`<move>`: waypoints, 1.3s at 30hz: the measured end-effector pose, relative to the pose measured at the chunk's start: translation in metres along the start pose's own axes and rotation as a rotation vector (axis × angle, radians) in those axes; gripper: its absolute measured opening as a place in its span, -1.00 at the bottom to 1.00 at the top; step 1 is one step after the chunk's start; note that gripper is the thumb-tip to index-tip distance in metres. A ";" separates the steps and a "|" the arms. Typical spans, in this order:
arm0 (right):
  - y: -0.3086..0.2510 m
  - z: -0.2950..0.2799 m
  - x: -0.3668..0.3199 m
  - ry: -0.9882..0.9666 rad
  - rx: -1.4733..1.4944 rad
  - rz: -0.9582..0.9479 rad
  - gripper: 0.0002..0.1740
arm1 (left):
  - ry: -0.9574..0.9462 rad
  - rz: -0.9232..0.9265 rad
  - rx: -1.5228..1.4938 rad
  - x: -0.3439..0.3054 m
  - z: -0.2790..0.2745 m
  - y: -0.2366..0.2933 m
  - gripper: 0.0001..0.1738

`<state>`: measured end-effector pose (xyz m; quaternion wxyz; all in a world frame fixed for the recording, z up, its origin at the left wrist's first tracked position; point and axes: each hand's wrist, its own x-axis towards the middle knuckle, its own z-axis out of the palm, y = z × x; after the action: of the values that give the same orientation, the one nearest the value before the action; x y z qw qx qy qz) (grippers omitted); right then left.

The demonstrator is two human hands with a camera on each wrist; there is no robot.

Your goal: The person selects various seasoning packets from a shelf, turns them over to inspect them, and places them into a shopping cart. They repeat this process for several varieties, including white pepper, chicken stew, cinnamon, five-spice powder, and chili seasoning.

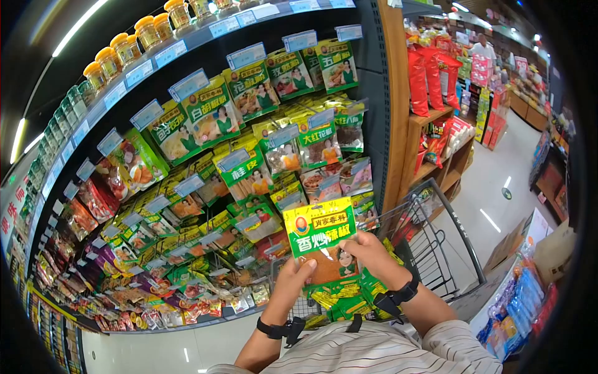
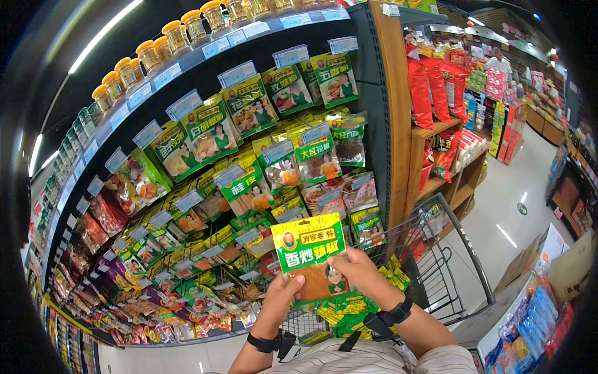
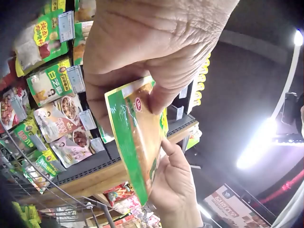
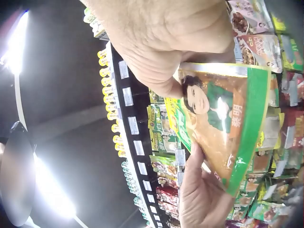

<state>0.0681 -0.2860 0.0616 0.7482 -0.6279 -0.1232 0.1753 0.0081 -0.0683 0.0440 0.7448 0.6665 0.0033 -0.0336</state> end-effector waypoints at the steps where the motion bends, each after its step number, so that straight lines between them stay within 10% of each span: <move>1: -0.004 0.003 -0.002 0.019 0.014 -0.011 -0.77 | -0.007 0.017 -0.002 0.001 -0.001 0.003 -0.66; 39: 0.034 0.176 0.075 -0.213 -0.043 0.042 -0.70 | 0.236 0.034 -0.002 -0.038 -0.181 0.006 -0.67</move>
<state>0.0611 -0.0915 0.0570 0.7134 -0.6240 -0.1926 0.2541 -0.0228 0.1143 0.0317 0.7403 0.6650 0.0797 0.0575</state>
